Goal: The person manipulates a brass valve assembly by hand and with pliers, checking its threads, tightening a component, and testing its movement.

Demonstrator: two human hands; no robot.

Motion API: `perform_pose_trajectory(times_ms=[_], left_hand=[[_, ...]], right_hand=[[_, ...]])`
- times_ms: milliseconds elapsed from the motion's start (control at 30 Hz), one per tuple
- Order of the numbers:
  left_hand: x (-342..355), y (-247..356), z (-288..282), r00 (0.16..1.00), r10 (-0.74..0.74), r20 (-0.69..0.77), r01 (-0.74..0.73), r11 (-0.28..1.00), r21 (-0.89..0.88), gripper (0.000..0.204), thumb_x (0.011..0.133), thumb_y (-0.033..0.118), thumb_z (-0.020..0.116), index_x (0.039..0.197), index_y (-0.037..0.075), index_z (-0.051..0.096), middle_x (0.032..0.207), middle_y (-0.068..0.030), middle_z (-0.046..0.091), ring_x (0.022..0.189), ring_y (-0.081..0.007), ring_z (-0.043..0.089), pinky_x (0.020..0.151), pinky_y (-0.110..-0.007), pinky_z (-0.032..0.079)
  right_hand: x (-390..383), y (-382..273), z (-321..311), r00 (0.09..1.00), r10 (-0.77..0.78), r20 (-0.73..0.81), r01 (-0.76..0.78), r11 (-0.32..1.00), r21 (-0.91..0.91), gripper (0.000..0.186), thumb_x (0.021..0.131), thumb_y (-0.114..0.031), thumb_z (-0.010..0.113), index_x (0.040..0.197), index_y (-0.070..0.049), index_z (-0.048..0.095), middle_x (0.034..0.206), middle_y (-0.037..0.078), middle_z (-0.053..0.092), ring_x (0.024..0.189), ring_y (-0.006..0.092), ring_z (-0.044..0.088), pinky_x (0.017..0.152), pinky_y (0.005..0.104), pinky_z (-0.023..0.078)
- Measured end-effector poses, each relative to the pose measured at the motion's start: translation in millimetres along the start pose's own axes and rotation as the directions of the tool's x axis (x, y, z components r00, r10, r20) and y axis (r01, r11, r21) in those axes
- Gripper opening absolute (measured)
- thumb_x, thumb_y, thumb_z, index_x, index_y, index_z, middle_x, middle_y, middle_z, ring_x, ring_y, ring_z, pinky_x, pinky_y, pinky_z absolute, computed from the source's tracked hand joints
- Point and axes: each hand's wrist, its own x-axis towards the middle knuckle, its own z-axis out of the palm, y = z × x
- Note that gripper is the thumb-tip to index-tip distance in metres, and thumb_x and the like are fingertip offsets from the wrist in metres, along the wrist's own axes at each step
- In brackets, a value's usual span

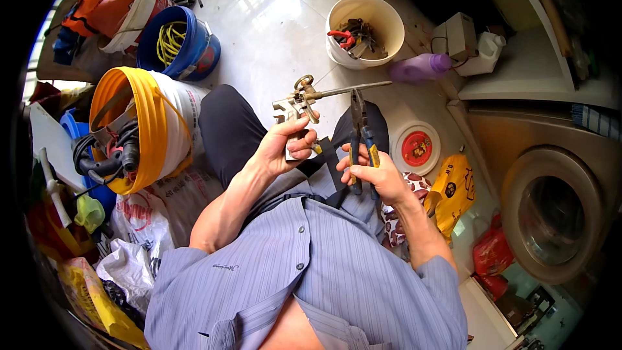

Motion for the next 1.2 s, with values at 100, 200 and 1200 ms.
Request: perform_pose_trajectory(times_ms=[100, 200, 1200], left_hand=[[-2, -2, 3, 0.999, -0.02, 0.035, 0.021, 0.999, -0.037, 0.02, 0.101, 0.013, 0.06, 0.119, 0.004, 0.059, 0.08, -0.0133, 0.064, 0.046, -0.0076, 0.045, 0.045, -0.023, 0.04], [-5, -5, 14, 0.997, -0.026, -0.077, 0.023, 0.999, -0.042, 0.025, 0.102, 0.013, 0.058, 0.123, 0.0, 0.057, 0.077, -0.0113, 0.06, 0.045, -0.0063, 0.041, 0.043, -0.022, 0.038], [-5, -12, -8, 0.947, 0.124, -0.297, -0.01, 0.934, 0.358, 0.009, 0.096, 0.01, 0.065, 0.095, 0.004, 0.059, 0.072, -0.0077, 0.062, 0.047, -0.0093, 0.053, 0.043, -0.026, 0.041]], right_hand=[[3, 1, 2, 1.0, 0.009, 0.005, -0.009, 1.0, 0.016, 0.057, 0.094, -0.014, 0.065, 0.144, 0.007, 0.045, 0.111, 0.015, 0.068, 0.091, 0.0183, 0.069, 0.083, 0.0302, 0.054], [8, 6, 4, 1.0, 0.013, -0.013, -0.014, 0.997, -0.075, 0.055, 0.094, -0.014, 0.065, 0.142, 0.006, 0.047, 0.11, 0.013, 0.068, 0.09, 0.017, 0.068, 0.082, 0.0296, 0.053], [55, -41, -22, 0.891, -0.444, 0.1, 0.022, -0.177, -0.984, 0.045, 0.077, -0.004, 0.064, 0.121, -0.002, 0.056, 0.097, 0.019, 0.064, 0.087, 0.0395, 0.064, 0.079, 0.0503, 0.055]])
